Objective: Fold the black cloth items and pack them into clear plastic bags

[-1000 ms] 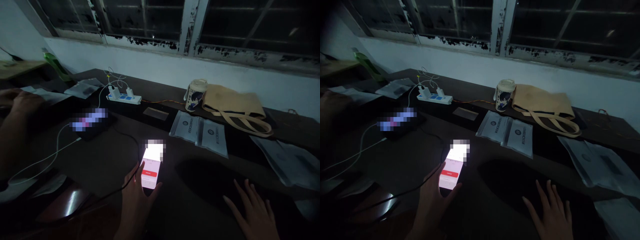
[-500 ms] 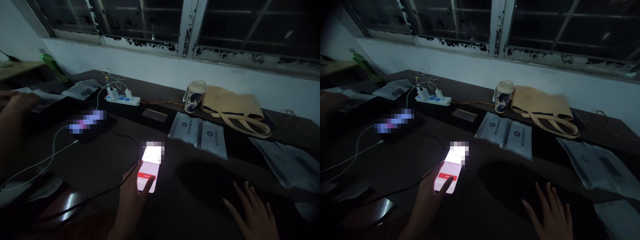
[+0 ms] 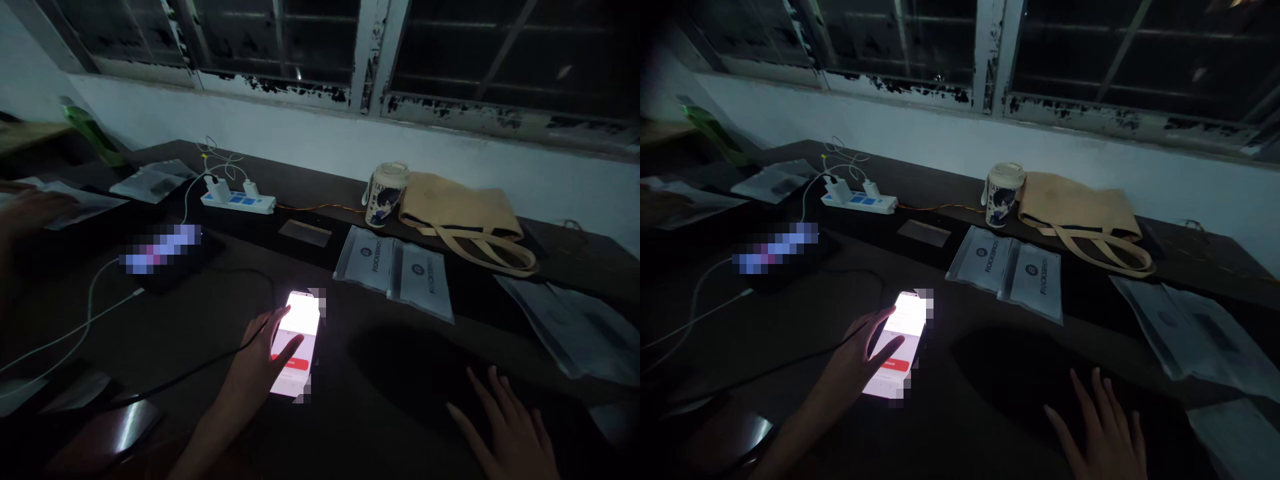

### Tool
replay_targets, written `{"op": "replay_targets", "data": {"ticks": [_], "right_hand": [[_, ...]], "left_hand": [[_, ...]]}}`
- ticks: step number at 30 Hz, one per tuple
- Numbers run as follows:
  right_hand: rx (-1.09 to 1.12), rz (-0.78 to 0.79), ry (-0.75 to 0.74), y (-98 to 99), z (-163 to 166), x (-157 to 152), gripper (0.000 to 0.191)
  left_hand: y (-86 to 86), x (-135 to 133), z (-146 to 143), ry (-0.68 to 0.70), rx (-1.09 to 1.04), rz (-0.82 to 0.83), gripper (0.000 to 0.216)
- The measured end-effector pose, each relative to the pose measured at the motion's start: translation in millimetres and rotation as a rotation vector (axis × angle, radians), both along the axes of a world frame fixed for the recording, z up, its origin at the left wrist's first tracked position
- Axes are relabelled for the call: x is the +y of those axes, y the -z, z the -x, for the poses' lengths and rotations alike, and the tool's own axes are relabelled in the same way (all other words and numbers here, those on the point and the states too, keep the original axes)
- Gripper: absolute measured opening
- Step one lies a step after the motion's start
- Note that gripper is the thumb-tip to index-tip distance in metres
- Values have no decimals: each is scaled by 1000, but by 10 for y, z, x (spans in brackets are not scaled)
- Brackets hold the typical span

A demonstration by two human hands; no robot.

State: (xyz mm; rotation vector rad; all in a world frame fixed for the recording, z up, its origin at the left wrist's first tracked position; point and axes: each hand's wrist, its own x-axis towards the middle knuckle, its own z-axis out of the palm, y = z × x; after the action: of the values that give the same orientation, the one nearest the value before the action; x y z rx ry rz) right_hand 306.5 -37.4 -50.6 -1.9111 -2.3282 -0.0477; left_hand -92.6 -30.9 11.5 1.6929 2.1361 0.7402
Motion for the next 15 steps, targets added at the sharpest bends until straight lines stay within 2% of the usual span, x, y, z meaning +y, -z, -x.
{"op": "replay_targets", "data": {"ticks": [5,10,15], "right_hand": [[21,11,33,-66,41,-9,56],[34,-19,14,-68,12,6,55],[60,-20,-17,-157,77,-16,52]], "left_hand": [[96,45,97,64,49,-40,41],[225,41,170,79,162,-158,35],[127,74,154,75,218,-111,41]]}}
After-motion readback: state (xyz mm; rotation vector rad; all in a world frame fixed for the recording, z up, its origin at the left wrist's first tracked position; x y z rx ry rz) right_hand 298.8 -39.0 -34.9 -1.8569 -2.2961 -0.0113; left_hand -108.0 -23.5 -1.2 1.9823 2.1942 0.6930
